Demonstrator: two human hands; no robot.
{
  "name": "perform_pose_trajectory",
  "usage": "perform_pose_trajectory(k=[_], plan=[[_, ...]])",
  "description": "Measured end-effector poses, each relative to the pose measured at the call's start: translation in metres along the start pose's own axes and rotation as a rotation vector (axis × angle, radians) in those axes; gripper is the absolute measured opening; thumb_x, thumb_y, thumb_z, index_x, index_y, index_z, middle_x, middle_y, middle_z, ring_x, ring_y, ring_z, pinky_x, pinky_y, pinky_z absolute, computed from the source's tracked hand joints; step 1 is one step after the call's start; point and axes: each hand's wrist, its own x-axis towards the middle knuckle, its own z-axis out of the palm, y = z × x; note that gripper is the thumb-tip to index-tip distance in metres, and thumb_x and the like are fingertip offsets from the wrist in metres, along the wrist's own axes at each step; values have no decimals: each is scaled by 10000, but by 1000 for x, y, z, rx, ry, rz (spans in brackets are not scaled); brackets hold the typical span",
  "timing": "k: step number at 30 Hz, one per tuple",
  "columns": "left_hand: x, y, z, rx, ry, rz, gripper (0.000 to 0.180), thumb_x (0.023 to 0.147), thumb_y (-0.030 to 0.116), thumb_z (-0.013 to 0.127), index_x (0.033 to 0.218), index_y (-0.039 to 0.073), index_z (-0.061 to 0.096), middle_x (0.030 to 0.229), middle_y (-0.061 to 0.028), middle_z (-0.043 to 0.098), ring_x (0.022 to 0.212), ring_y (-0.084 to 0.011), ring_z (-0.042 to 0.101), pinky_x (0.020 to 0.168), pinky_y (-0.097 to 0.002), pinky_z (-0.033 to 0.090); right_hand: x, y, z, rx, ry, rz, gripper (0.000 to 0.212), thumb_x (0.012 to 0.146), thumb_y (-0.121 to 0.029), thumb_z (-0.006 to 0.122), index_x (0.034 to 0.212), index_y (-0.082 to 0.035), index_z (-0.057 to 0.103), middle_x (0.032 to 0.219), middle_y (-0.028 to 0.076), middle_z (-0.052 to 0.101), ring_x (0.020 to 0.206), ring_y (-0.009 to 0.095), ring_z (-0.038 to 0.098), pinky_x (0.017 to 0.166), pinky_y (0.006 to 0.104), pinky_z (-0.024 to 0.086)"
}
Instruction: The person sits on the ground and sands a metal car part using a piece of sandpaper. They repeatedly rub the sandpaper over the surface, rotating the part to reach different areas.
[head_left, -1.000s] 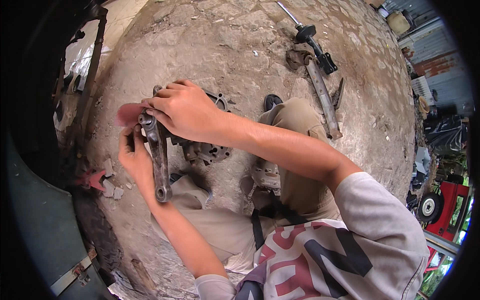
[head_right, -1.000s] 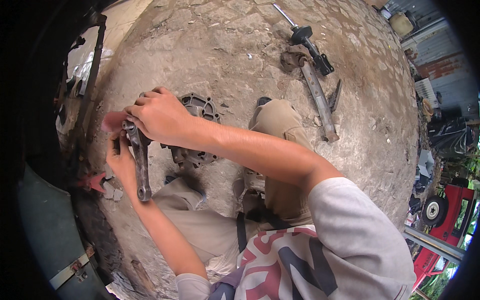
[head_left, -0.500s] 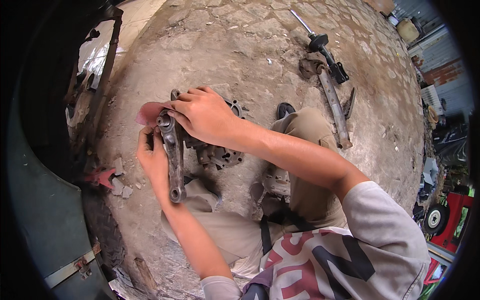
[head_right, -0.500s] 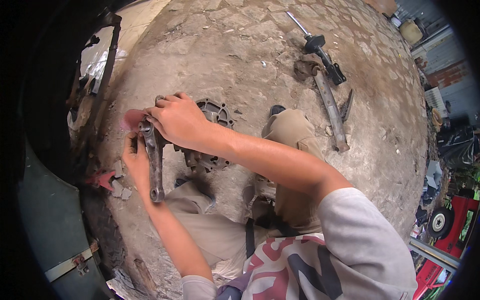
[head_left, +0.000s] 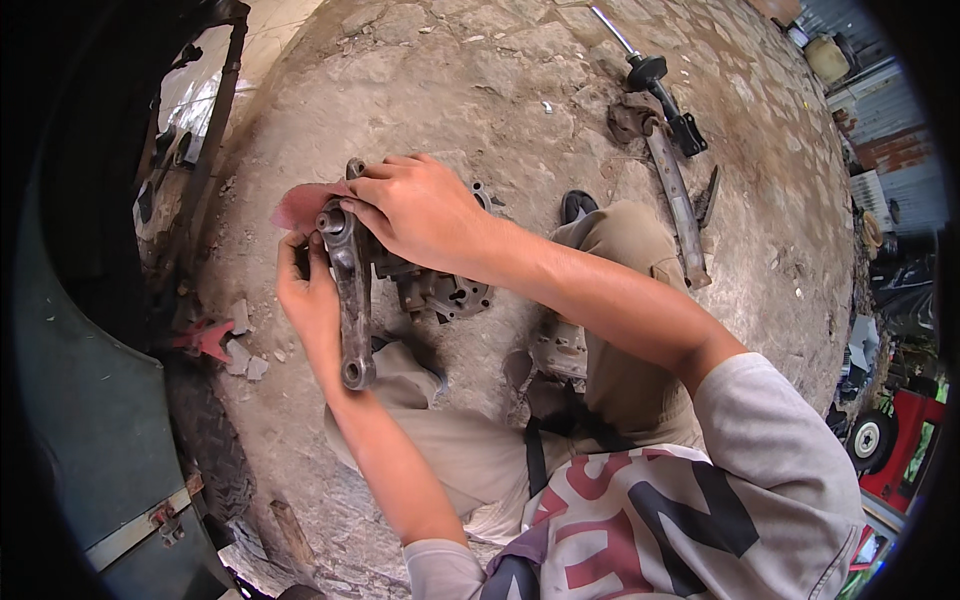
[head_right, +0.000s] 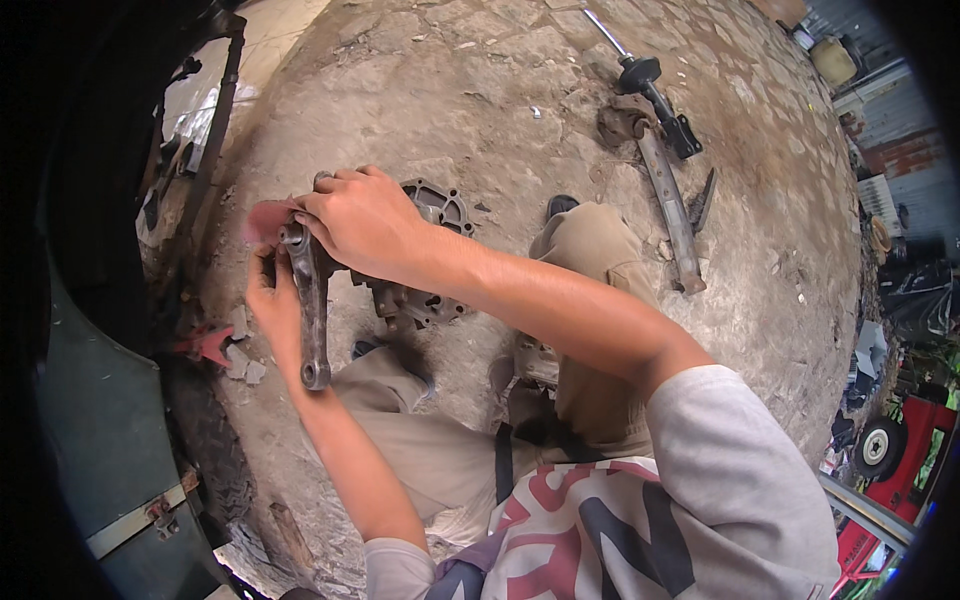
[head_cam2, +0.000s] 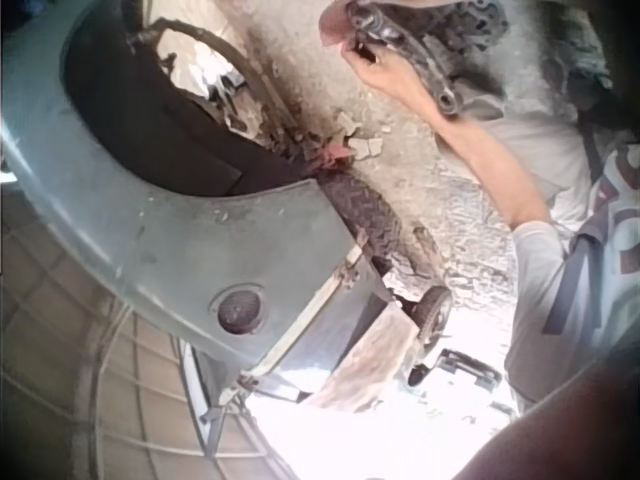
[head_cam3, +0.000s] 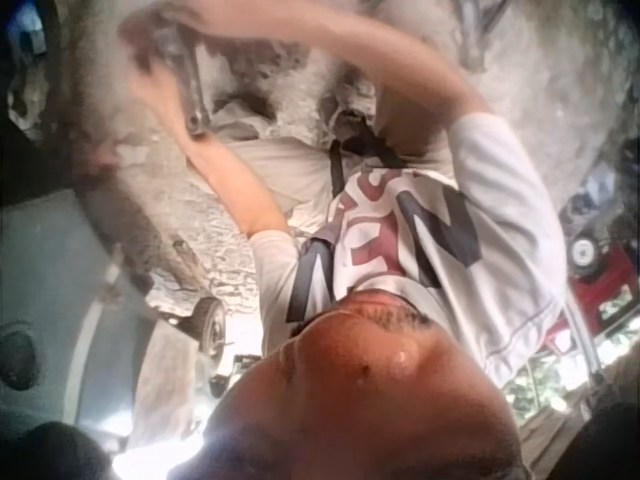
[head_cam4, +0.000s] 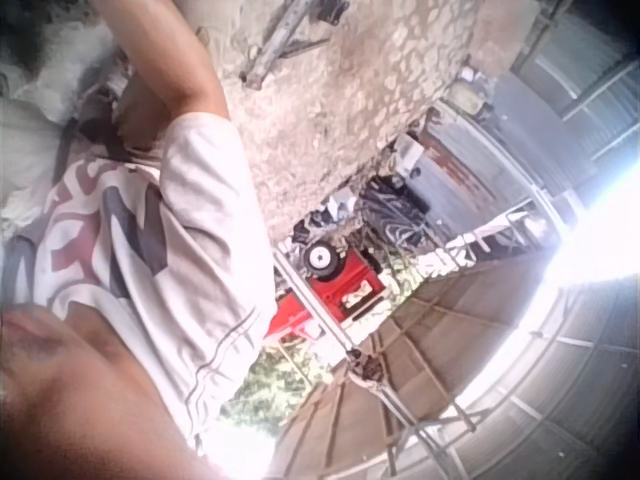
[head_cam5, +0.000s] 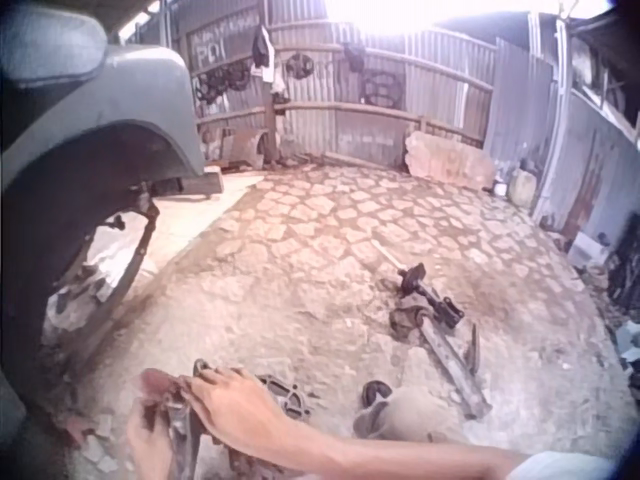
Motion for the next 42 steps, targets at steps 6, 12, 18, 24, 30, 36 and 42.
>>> perform_pose_trajectory(k=[6,12,18,24,30,36,42], plan=[[-2,9,-1,-8,45,-23,140,1009,90,594,1080,-29,614,926,-57,644,854,-107,562,798,-255,468,1,0,-1,8,72,-97,204,931,-199,650,1045,-48,727,859,95,676,863,309,651,786,424,492],[-6,7,1,-85,-3,-39,134,1005,76,592,1063,-42,618,926,-50,650,849,-104,564,788,-248,461,-2,5,6,-21,31,-65,209,929,-199,651,1043,-40,722,865,102,674,868,309,652,796,426,493],[1,0,0,-63,27,-5,122,1000,69,601,1058,-37,622,922,-51,652,844,-100,567,774,-244,463,1,7,5,-62,-30,-11,198,924,-196,626,1008,-50,732,885,99,695,890,306,669,822,423,498],[-3,8,-5,-23,35,-42,115,1006,83,598,1051,-20,625,914,-53,658,831,-97,565,760,-248,470,3,1,3,-9,59,-66,198,923,-207,624,985,-61,742,902,94,702,891,309,669,829,426,503],[-7,10,1,-36,33,-57,131,986,62,601,1048,-50,625,907,-78,667,857,-117,575,797,-264,474,-1,6,7,-28,52,-96,220,932,-230,619,1003,-64,745,891,99,701,878,316,675,828,432,503],[-3,3,0,21,50,-6,137,987,85,619,1039,-41,636,887,-63,666,819,-97,571,757,-253,473,2,10,7,-63,26,-92,239,948,-240,606,1016,-58,746,887,102,710,879,317,678,819,431,502],[-5,2,-1,-60,26,-27,139,986,118,649,1014,-18,652,866,-34,659,746,-80,561,691,-235,450,3,8,6,-48,26,-76,241,945,-239,607,1009,-52,745,884,109,709,877,321,675,805,447,516]])
